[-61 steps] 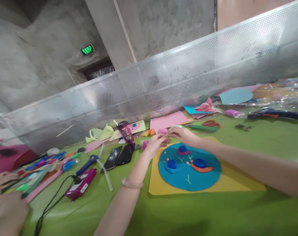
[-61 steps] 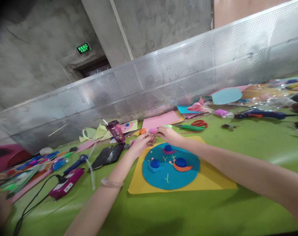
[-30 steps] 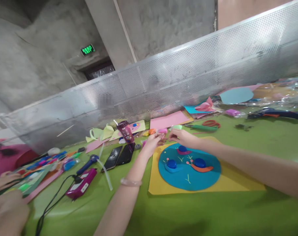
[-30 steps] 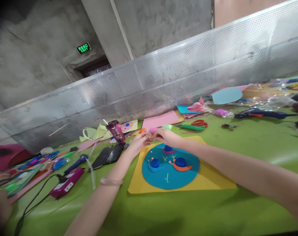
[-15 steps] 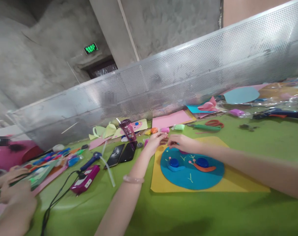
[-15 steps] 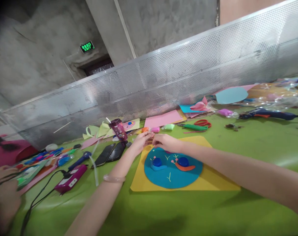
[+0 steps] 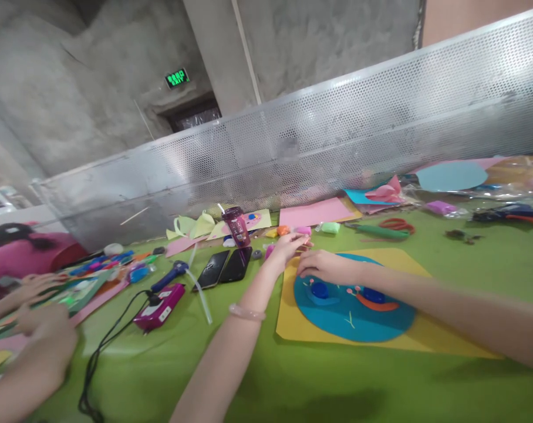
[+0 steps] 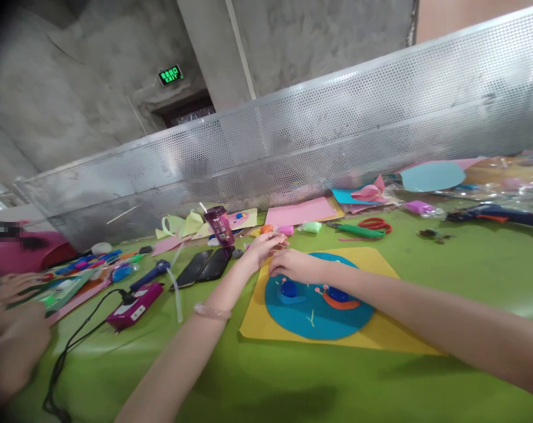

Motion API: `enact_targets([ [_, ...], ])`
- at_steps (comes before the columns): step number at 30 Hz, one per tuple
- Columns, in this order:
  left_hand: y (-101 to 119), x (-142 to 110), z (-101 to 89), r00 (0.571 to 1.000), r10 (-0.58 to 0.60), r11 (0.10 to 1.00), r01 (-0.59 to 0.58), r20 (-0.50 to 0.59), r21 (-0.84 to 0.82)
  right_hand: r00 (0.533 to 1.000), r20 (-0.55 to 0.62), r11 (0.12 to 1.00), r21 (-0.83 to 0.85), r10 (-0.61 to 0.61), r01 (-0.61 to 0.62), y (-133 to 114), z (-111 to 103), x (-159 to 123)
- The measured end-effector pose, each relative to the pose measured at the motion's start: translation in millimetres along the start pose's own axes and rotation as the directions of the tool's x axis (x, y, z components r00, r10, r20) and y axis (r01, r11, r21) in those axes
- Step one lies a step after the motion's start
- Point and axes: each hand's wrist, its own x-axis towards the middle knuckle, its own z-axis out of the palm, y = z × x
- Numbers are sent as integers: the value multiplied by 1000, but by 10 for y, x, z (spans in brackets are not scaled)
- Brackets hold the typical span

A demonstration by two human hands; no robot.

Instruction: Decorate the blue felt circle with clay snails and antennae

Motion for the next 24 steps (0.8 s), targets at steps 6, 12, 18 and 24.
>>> enact_targets([
  [6, 10, -14, -1, 999, 25, 999, -24, 21, -21, 998, 17, 998, 2, 56, -56, 44, 26, -14],
  [12, 7, -2, 3, 999, 33, 999, -31, 34, -33, 999, 28, 999, 10, 43, -44, 5, 0, -23],
  [18, -19, 45, -15, 999, 27, 999, -26, 33, -36, 999, 22, 999, 10, 50, -50, -16, 14, -29],
  [24, -8, 33, -3, 999, 19, 998, -17, 26, -55, 1000, -6, 999, -22, 25, -25, -62, -1, -31],
])
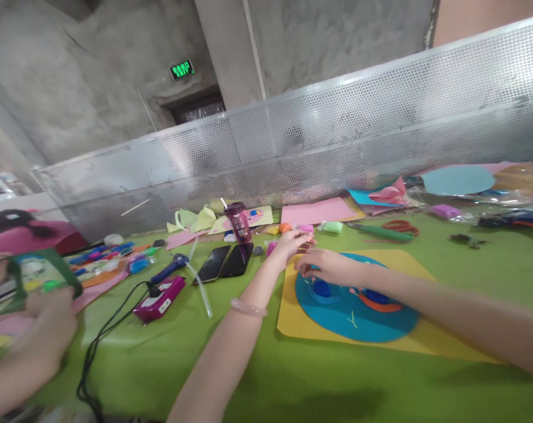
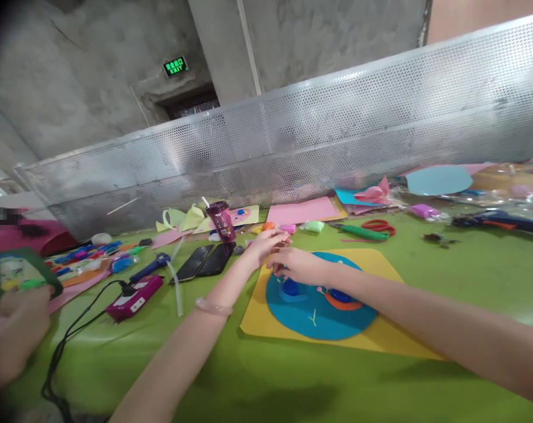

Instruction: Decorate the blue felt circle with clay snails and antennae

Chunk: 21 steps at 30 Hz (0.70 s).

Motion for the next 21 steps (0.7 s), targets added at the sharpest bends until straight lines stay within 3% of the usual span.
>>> enact_targets([
  [11, 71, -89, 49, 1000, 12, 1000, -12, 0, 7, 988, 11, 962, -226, -157, 155, -23, 9, -5],
  [21, 44, -68, 30, 1000, 4, 1000, -4, -8, 10, 990, 65, 950, -280, -125, 138, -35, -69, -25],
])
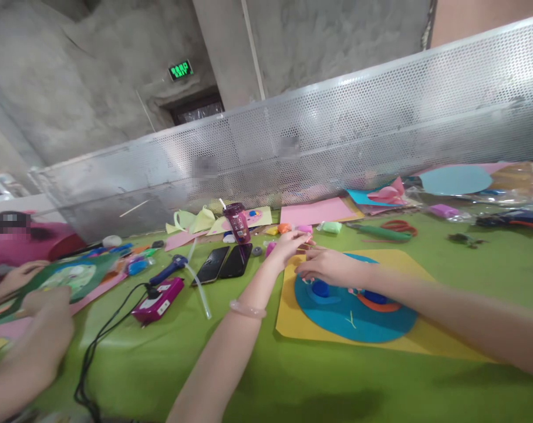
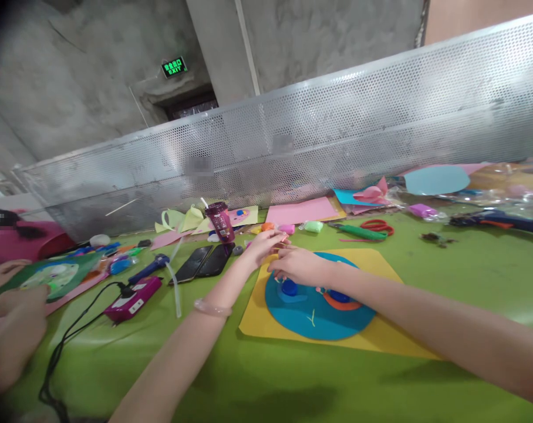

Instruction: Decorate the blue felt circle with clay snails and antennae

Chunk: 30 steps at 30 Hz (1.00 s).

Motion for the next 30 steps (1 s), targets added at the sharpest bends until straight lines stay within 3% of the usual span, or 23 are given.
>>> enact_targets([
  [7, -41, 54, -33, 1000, -30, 999, 30, 5, -18, 997, -64, 992, 126, 34, -26, -32, -73, -113],
  [13, 1, 7, -16, 999, -31, 999, 31, -10, -24, 1000, -17, 993, 121, 17, -15, -60, -37, -120],
  [30, 14, -11, 1, 997, -83, 996, 83, 8, -30, 994, -86, 986, 163, 60, -45, -25, -20, -139],
])
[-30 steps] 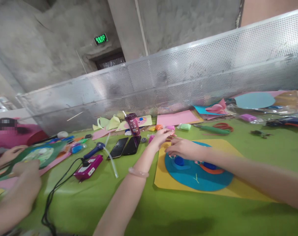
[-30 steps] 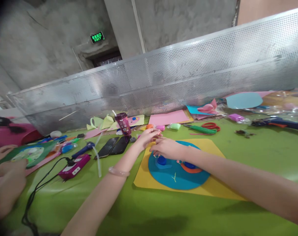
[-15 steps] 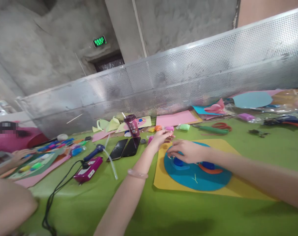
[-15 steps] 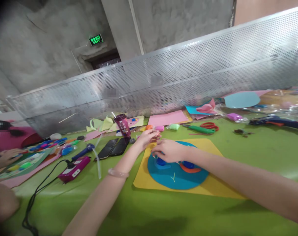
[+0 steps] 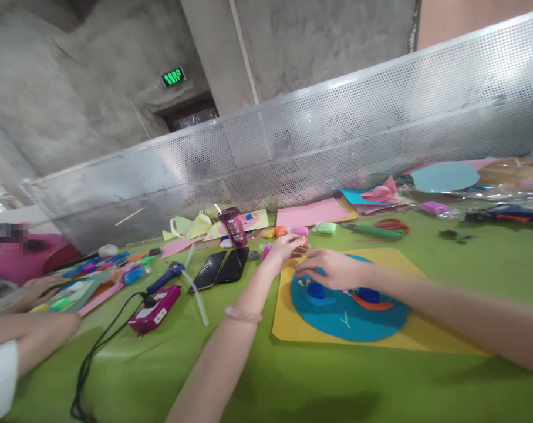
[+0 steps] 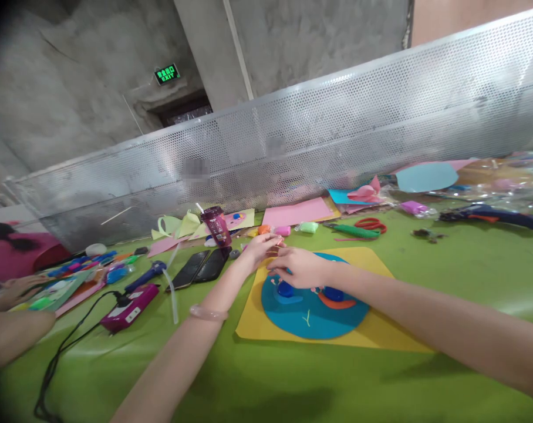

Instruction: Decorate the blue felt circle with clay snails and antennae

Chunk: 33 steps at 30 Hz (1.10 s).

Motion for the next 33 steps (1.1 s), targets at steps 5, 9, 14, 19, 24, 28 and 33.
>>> enact_targets([
  [5, -6, 7, -9, 1000, -1, 999, 1, -4, 32, 1000, 24, 1000, -6, -4, 4, 4, 7, -3],
  [9, -26, 24, -15, 1000, -13, 1000, 13, 5, 27, 998, -64, 1000, 13, 28, -28, 11, 16, -1],
  [14, -27, 10, -5, 1000, -13, 1000, 12, 27, 28, 999, 22, 999, -20, -24, 24, 15, 50, -10],
  [19, -42, 19, 7, 998, -70, 994, 68, 11, 87, 999, -35, 1000, -20, 4, -5, 3, 38, -13],
  [24, -62, 24, 11, 995, -80, 990, 72, 60, 121, 1000, 12, 999, -38, -19, 19, -2, 59, -18],
  [28, -56, 25, 22, 990, -132, 980, 124, 43, 154, 999, -45, 1000, -1, 14, -14, -1, 44, -23],
  [33, -29, 6, 31, 992, -126, 980, 120, 24, 162, 999, -44, 1000, -19, 20, -21, -9, 41, -29],
])
